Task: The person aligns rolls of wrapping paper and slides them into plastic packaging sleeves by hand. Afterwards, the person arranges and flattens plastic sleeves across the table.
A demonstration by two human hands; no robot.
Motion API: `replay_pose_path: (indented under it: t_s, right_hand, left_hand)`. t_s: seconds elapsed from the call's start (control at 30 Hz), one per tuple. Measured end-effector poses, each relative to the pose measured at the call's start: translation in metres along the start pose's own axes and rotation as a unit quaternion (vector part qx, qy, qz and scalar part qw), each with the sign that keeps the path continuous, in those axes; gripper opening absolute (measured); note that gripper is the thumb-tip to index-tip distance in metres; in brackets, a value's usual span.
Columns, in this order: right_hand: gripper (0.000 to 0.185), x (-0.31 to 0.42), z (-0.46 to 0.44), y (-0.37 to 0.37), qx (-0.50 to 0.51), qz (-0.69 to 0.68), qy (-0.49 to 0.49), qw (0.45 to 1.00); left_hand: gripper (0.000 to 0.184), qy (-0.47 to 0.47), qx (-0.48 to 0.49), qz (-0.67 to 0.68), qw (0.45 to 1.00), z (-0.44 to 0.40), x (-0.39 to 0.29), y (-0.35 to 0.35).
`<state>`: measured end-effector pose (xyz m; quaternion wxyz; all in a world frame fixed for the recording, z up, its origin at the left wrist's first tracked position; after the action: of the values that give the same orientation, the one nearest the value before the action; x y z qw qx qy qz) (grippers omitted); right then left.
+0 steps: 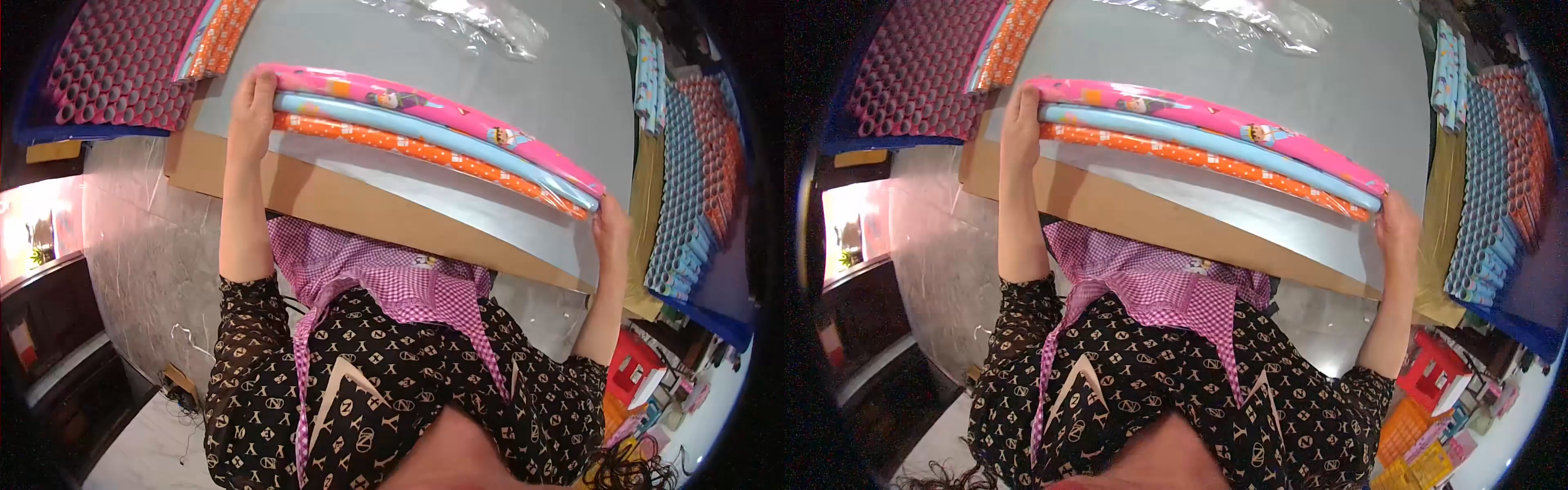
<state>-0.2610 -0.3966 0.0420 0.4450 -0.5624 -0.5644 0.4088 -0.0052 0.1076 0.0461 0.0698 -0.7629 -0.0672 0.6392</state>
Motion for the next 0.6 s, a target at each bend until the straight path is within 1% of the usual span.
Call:
replay_pose_path:
  t_s: [0.13,0.2,0.23,0.3,0.33,0.37,0.4,0.47,0.5,0.53,0.57,0.6]
  right_hand:
    - [0.034,0.003,0.002,0.009,0.017,-0.040,-0.003,0.999]
    - [0.032,0.002,0.001,0.014,0.032,-0.056,0.006,0.998]
    - [0.031,0.004,-0.002,0.016,0.038,-0.076,0.006,0.996]
    - [0.029,0.006,-0.011,0.018,0.050,-0.093,0.010,0.994]
    - [0.034,0.010,-0.015,0.020,0.082,-0.121,0.017,0.989]
    - [0.039,0.011,-0.020,0.024,0.112,-0.149,0.026,0.982]
    - [0.039,0.008,-0.024,0.027,0.115,-0.147,0.032,0.982]
    - [0.041,0.005,-0.032,0.037,0.181,-0.158,0.029,0.970]
    - [0.041,0.003,-0.038,0.038,0.182,-0.156,0.036,0.970]
    - [0.042,0.004,-0.044,0.040,0.211,-0.129,0.031,0.968]
    - [0.042,0.003,-0.047,0.042,0.239,-0.103,0.025,0.965]
    - [0.042,0.002,-0.049,0.044,0.239,-0.102,0.029,0.965]
  left_hand:
    - [0.040,-0.026,0.000,-0.006,1.000,0.015,0.020,-0.008]
    - [0.036,-0.048,-0.035,-0.007,0.998,0.021,0.026,-0.010]
    - [0.036,-0.054,-0.031,-0.008,0.998,0.022,0.028,-0.010]
    - [0.044,-0.083,-0.034,-0.096,0.991,0.021,0.035,-0.014]
    - [0.044,-0.090,-0.027,-0.096,0.991,0.020,0.043,-0.014]
    - [0.046,-0.068,-0.030,-0.123,0.990,0.015,0.053,-0.016]
    - [0.048,-0.043,-0.033,-0.148,0.987,0.012,0.058,-0.015]
    - [0.048,-0.059,-0.025,-0.169,0.983,0.010,0.060,-0.012]
    - [0.049,-0.071,-0.026,-0.191,0.979,0.008,0.060,-0.012]
    - [0.047,-0.070,-0.001,-0.223,0.972,0.005,0.061,-0.013]
    - [0.047,-0.070,0.004,-0.221,0.973,0.003,0.065,-0.012]
    - [0.046,-0.054,-0.003,-0.249,0.967,0.003,0.070,-0.011]
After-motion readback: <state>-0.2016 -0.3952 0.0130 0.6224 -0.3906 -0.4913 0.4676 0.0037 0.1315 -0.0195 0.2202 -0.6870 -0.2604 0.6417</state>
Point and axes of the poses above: each hand's wrist, its own z-axis away from the middle knuckle, its own y-axis out of the palm, x = y × z, the point moved 4 cm from there along -z, towards the middle knuckle, and after that the axes turned 5 degrees about -x, right-handed, at the moved point
